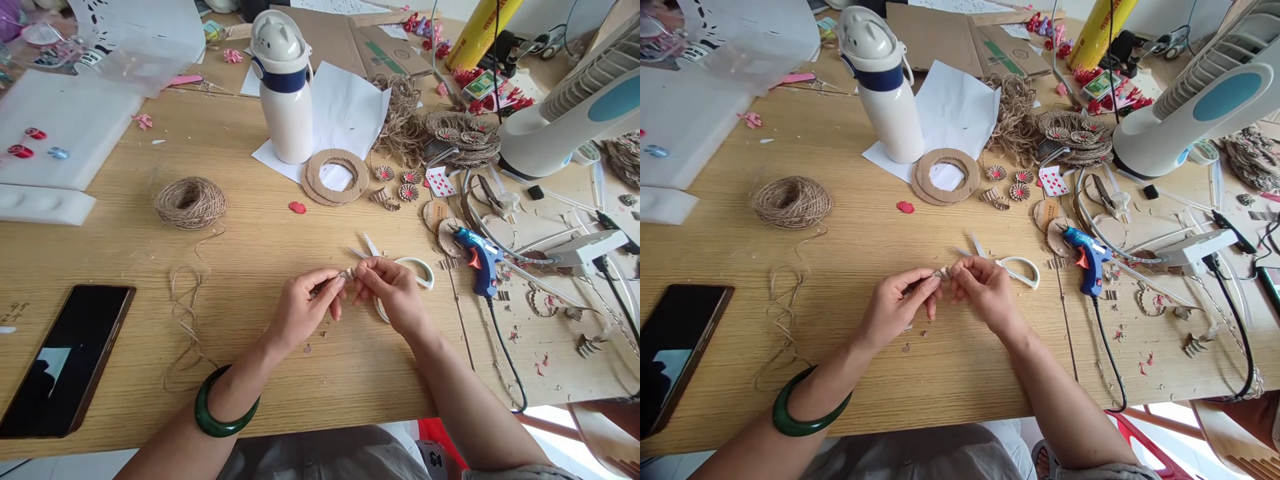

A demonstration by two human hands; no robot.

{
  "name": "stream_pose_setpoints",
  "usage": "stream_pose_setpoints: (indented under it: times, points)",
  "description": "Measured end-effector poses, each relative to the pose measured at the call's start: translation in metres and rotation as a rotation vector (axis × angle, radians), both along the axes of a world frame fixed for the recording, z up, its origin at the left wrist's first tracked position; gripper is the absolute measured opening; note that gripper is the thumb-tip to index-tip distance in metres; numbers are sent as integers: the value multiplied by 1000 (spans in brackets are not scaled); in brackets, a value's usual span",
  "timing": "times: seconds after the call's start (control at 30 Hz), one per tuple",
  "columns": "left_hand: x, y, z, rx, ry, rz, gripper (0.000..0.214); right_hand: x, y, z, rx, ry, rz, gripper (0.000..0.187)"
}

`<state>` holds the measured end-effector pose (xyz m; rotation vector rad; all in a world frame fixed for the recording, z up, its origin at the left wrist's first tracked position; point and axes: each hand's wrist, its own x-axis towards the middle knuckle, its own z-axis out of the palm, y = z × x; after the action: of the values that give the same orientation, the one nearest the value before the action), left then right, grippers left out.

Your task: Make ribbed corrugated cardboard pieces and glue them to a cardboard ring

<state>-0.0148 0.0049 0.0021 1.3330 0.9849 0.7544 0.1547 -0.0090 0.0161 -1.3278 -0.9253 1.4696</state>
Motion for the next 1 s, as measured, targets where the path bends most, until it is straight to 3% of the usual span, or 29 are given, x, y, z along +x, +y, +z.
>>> stream_pose_setpoints:
  times: [0.17, 0.27, 0.5, 0.6, 0.67, 0.8, 1.0]
  points:
    - [1, 0, -1, -43, -32, 61, 24, -3, -7, -5, 260, -267, -97, 19]
    - [2, 0, -1, -36, -34, 58, 24, -4, -11, -9, 392, -476, -75, 13]
    - [2, -2, 0, 143, 67, 70, 20, -6, -10, -9, 475, -622, 7, 5]
    - [3, -3, 2, 257, 105, 72, 19, -5, -11, -11, 412, -578, -16, 10]
    - [2, -3, 2, 244, 103, 58, 19, -5, -10, -11, 317, -434, -30, 17]
    - [1, -1, 1, 48, 25, 39, 22, -3, -5, -7, 131, -98, -38, 34]
    - [1, 0, -3, -191, -134, 29, 25, -3, -3, -8, 98, -18, -36, 33]
